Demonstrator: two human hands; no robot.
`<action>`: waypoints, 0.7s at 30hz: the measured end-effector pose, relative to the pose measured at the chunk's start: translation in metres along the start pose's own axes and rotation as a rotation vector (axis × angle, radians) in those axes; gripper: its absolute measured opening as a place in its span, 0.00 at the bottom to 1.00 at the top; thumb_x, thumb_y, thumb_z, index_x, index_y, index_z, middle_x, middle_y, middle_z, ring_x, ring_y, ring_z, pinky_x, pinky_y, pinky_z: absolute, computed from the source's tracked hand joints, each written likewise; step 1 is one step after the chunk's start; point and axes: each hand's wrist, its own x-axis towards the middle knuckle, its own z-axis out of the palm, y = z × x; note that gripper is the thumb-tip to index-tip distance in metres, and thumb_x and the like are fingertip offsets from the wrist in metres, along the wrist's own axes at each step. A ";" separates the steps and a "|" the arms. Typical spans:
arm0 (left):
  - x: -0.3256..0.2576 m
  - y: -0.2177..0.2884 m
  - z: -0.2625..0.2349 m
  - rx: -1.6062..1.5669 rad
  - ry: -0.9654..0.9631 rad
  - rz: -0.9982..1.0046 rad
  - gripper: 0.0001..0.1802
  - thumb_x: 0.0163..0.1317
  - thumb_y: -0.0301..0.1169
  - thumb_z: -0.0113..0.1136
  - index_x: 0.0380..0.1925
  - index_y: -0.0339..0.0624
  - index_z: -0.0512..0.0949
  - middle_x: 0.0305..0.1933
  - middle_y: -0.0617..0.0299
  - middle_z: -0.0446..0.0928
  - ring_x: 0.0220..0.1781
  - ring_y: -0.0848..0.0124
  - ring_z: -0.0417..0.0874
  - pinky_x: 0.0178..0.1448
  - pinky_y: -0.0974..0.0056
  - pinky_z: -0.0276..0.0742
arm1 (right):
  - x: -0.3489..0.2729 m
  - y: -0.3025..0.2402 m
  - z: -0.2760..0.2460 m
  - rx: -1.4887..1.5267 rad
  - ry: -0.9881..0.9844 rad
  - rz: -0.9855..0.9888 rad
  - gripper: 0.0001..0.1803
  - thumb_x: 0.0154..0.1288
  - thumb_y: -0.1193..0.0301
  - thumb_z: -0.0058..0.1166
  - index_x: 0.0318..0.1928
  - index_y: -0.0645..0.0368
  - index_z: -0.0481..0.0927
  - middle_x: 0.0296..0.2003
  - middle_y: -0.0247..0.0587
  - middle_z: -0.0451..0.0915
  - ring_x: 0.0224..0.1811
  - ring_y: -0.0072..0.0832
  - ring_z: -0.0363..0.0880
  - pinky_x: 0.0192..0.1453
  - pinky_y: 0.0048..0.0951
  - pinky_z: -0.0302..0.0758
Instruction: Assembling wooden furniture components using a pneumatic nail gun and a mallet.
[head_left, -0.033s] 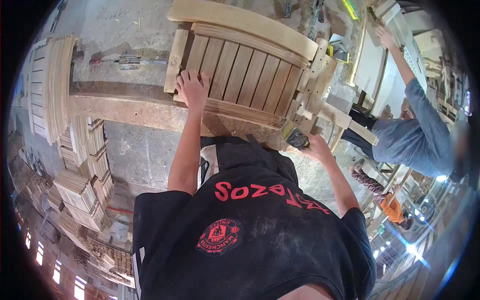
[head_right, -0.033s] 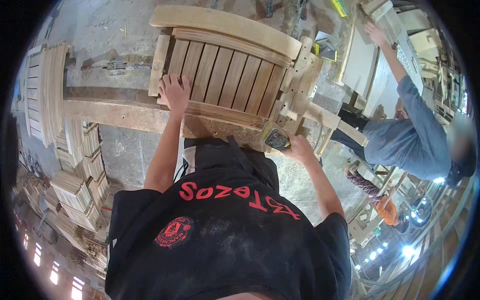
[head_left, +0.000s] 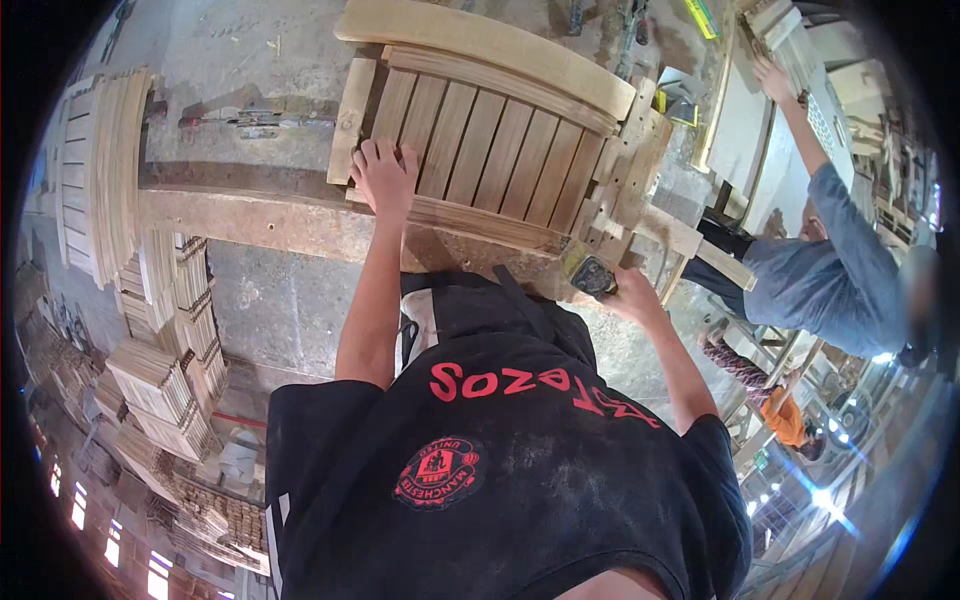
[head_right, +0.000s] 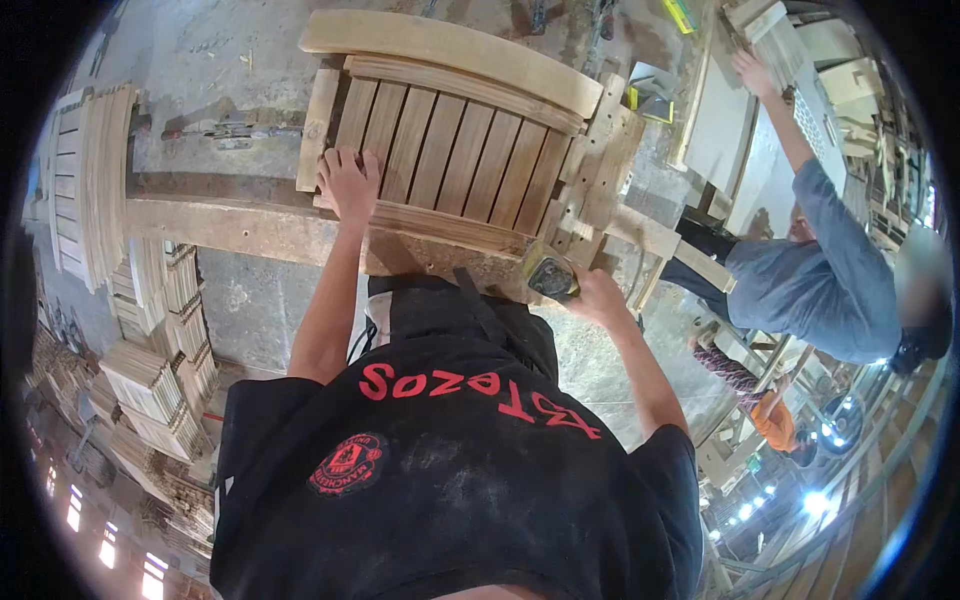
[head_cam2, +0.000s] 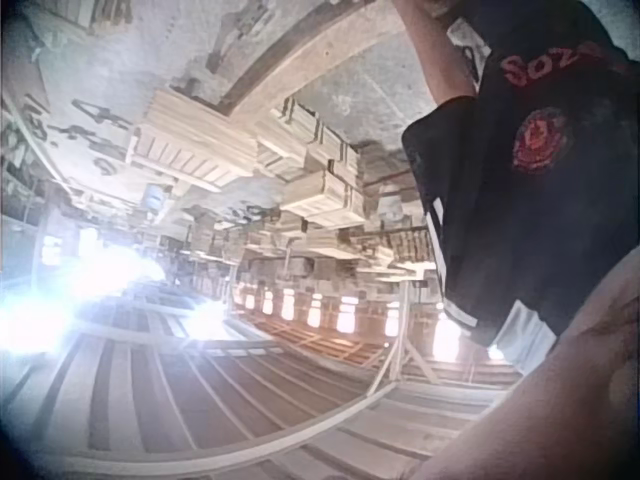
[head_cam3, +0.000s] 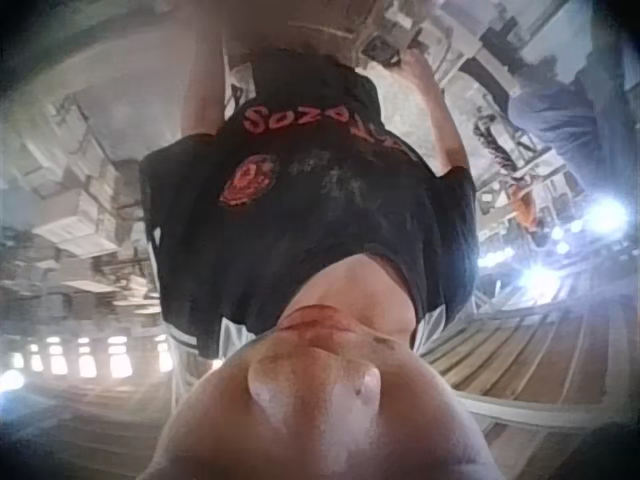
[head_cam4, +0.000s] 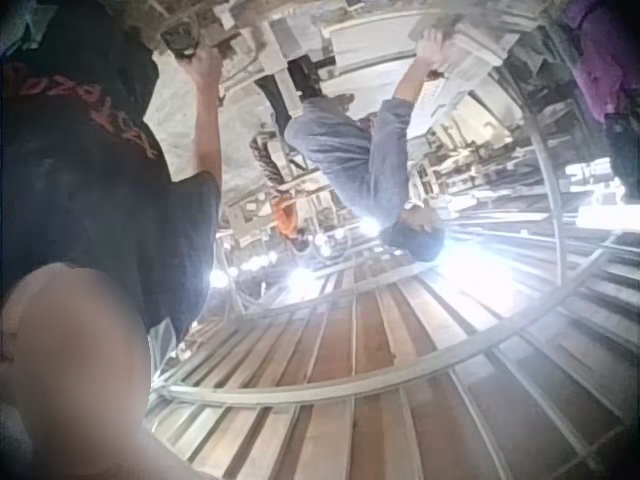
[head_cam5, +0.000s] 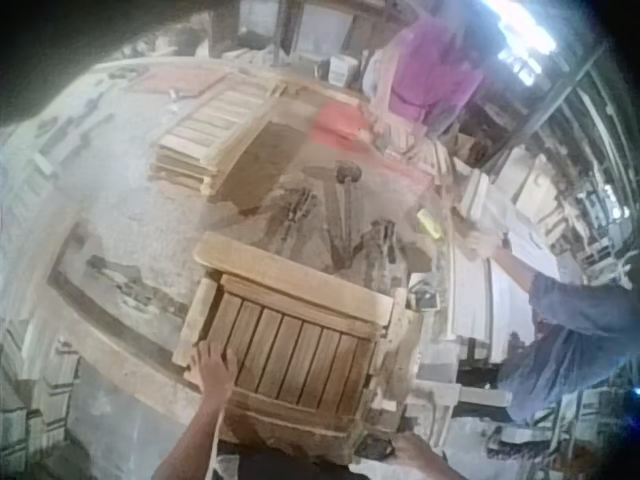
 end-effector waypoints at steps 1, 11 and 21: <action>0.000 0.000 0.003 -0.001 0.002 -0.003 0.13 0.62 0.43 0.55 0.33 0.45 0.73 0.41 0.56 0.70 0.47 0.54 0.71 0.52 0.47 0.65 | 0.000 -0.008 -0.004 0.010 -0.027 0.055 0.27 0.47 0.66 0.66 0.52 0.54 0.79 0.30 0.58 0.82 0.37 0.55 0.81 0.43 0.49 0.78; -0.003 -0.008 0.002 -0.013 -0.025 -0.017 0.14 0.62 0.43 0.55 0.31 0.43 0.74 0.40 0.54 0.70 0.49 0.52 0.71 0.53 0.48 0.65 | -0.001 0.007 0.006 0.116 0.004 -0.008 0.23 0.50 0.69 0.63 0.50 0.55 0.80 0.31 0.59 0.81 0.36 0.53 0.82 0.39 0.46 0.77; 0.009 -0.006 -0.024 -0.244 -0.168 -0.167 0.31 0.56 0.42 0.62 0.56 0.42 0.66 0.54 0.39 0.69 0.55 0.43 0.70 0.59 0.43 0.65 | -0.002 0.099 -0.019 1.104 0.091 0.517 0.13 0.55 0.73 0.63 0.39 0.64 0.76 0.18 0.35 0.74 0.13 0.22 0.70 0.15 0.28 0.69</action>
